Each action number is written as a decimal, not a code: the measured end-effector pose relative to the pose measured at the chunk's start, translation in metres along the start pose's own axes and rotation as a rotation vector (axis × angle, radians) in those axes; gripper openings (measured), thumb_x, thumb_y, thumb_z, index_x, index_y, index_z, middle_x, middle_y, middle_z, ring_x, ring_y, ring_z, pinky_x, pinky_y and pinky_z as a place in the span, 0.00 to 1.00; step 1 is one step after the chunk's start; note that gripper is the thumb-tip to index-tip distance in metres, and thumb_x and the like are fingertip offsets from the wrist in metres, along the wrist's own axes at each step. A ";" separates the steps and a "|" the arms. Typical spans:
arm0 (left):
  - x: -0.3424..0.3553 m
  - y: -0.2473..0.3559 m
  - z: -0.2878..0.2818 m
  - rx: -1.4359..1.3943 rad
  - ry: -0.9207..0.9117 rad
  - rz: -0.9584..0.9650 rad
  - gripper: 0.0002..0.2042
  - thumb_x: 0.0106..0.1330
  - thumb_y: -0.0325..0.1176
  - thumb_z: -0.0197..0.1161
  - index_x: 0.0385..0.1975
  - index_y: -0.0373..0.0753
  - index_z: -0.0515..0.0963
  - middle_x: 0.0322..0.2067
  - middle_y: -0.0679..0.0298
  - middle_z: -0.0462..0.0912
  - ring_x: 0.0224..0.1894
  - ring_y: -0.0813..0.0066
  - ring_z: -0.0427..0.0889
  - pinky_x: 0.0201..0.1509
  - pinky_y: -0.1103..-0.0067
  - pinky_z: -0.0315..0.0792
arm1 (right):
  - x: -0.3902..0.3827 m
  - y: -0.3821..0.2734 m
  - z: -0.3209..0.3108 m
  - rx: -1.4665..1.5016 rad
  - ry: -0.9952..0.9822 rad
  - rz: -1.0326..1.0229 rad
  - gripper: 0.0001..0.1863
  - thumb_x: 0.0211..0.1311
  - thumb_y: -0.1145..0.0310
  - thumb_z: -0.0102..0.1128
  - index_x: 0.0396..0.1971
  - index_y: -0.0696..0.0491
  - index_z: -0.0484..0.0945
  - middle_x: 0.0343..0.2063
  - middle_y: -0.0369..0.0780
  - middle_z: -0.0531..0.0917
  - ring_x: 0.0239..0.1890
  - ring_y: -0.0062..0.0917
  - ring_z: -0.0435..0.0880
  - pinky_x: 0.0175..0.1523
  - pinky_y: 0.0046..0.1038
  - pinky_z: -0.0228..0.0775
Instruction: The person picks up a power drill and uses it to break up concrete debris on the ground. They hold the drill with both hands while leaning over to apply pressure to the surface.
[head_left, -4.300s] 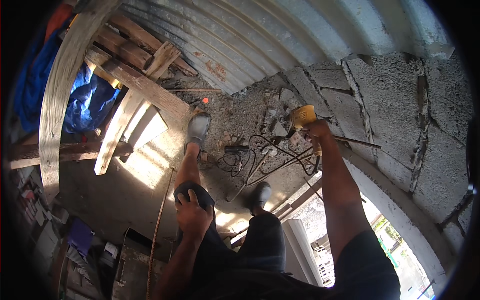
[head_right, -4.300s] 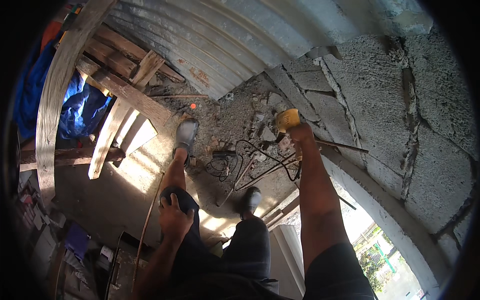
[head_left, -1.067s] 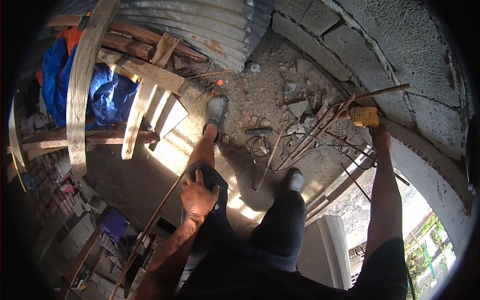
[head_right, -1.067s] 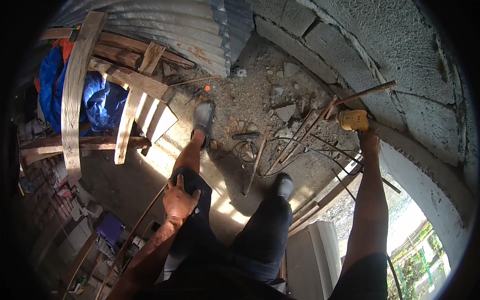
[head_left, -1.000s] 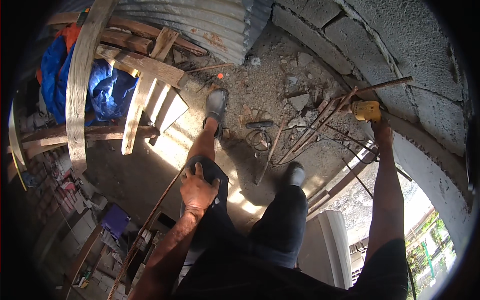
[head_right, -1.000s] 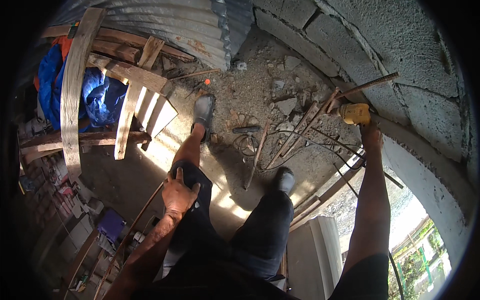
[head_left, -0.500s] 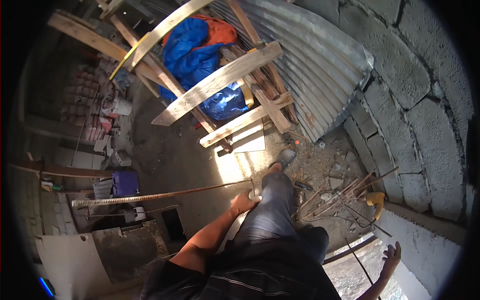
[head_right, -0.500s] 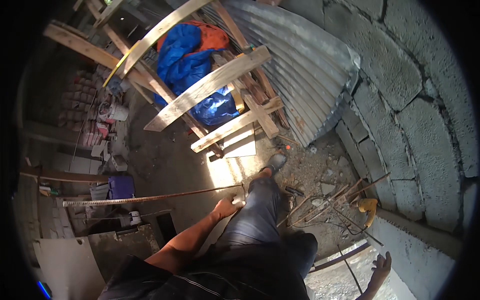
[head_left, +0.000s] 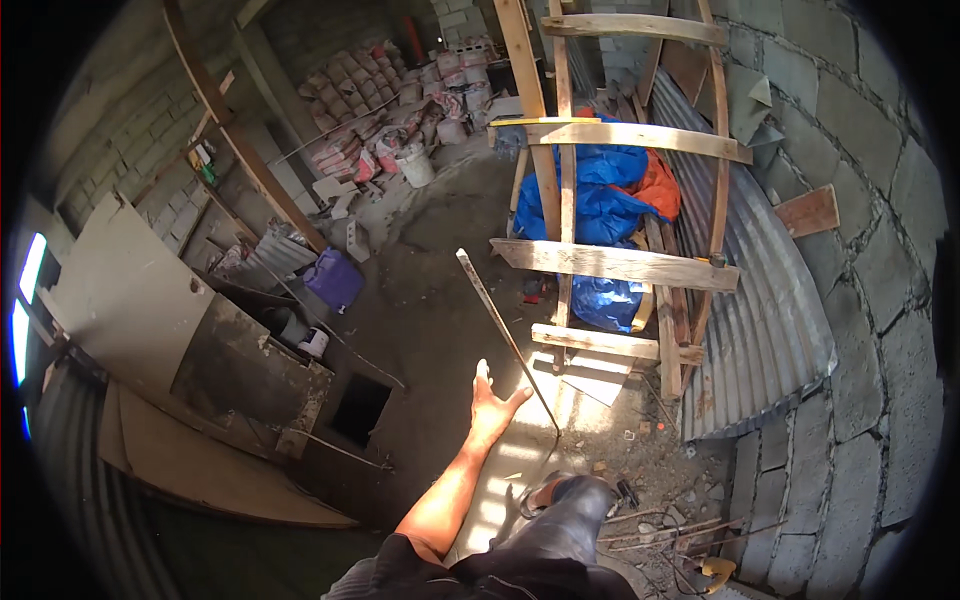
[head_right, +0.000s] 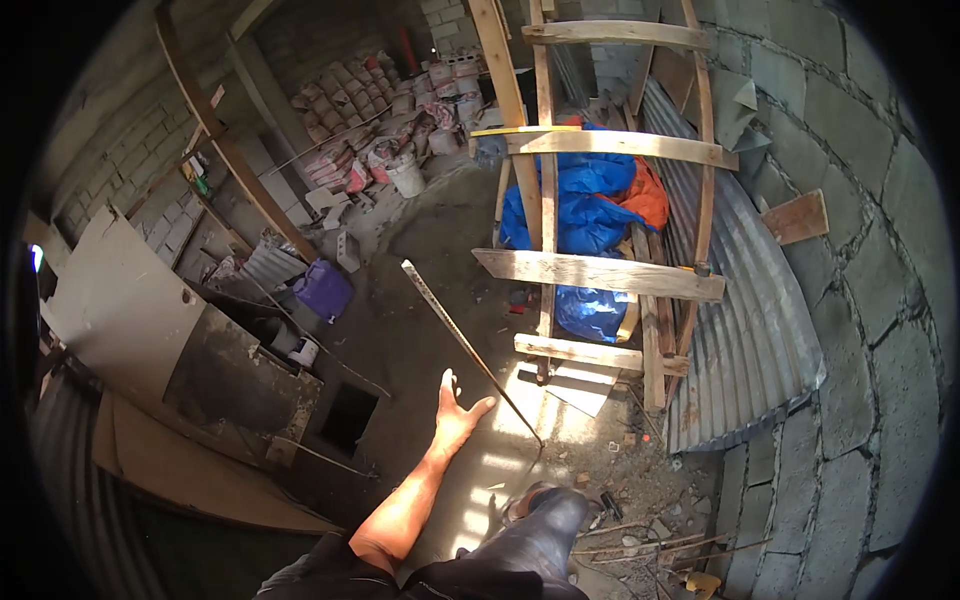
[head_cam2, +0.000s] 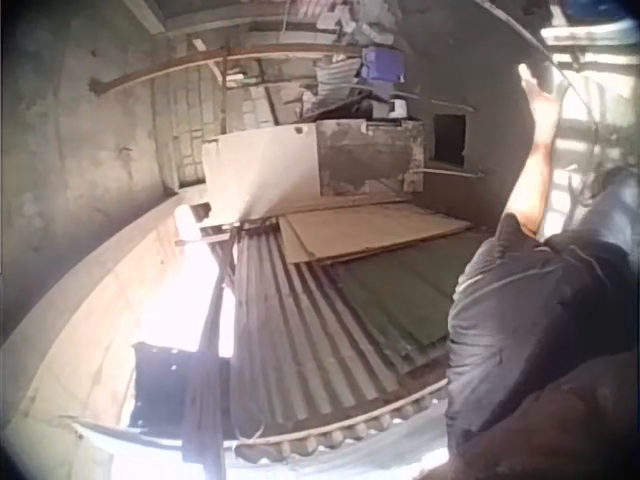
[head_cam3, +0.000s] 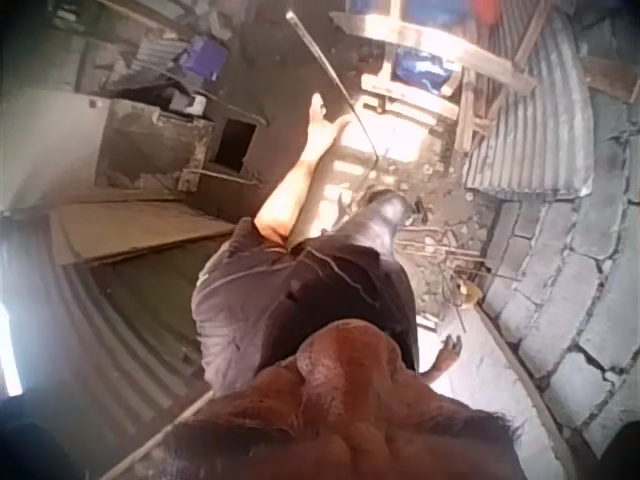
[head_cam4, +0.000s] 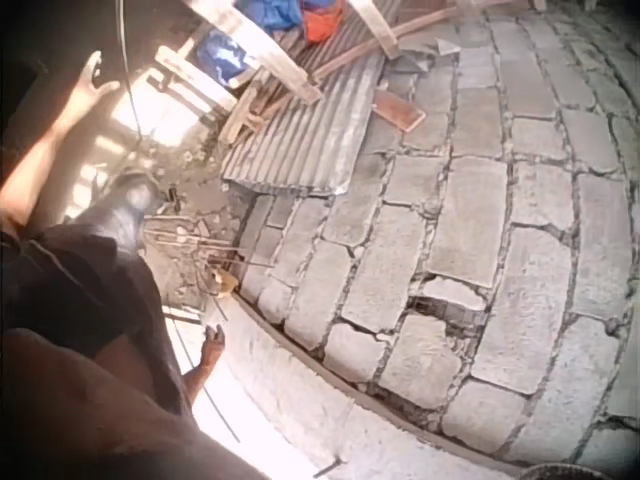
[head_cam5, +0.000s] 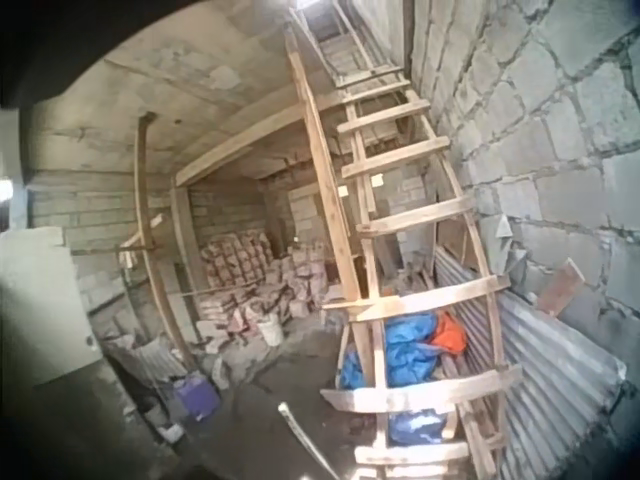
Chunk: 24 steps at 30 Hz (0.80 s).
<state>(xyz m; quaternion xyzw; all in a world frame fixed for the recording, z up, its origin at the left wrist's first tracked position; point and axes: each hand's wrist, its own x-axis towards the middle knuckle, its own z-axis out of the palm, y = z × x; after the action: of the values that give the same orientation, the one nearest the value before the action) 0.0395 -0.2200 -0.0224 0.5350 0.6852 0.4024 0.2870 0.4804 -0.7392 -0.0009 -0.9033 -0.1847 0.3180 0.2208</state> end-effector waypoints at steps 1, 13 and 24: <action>0.016 0.015 0.003 -0.060 0.038 0.068 0.58 0.53 0.48 0.81 0.77 0.34 0.47 0.74 0.41 0.57 0.74 0.49 0.64 0.75 0.61 0.64 | 0.005 0.023 0.011 0.015 -0.024 0.009 0.29 0.69 0.59 0.63 0.62 0.65 0.75 0.54 0.56 0.81 0.46 0.40 0.83 0.51 0.37 0.75; 0.074 0.062 0.016 -0.481 -0.269 0.038 0.16 0.77 0.45 0.59 0.37 0.36 0.78 0.24 0.68 0.74 0.26 0.81 0.75 0.32 0.78 0.73 | 0.121 -0.081 0.072 -0.401 -0.207 -0.332 0.29 0.71 0.53 0.63 0.62 0.59 0.77 0.58 0.54 0.80 0.50 0.43 0.85 0.55 0.41 0.78; 0.018 -0.034 -0.012 0.100 -0.327 0.093 0.38 0.66 0.56 0.67 0.71 0.39 0.66 0.58 0.46 0.80 0.61 0.50 0.80 0.67 0.59 0.71 | 0.138 -0.221 0.085 -0.419 -0.274 -0.588 0.26 0.71 0.54 0.61 0.62 0.53 0.78 0.63 0.51 0.77 0.61 0.45 0.78 0.64 0.42 0.71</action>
<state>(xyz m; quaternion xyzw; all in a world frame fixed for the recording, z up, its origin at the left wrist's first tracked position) 0.0077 -0.2087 -0.0450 0.6382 0.6228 0.2883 0.3488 0.4827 -0.4658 -0.0144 -0.7864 -0.5247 0.3143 0.0865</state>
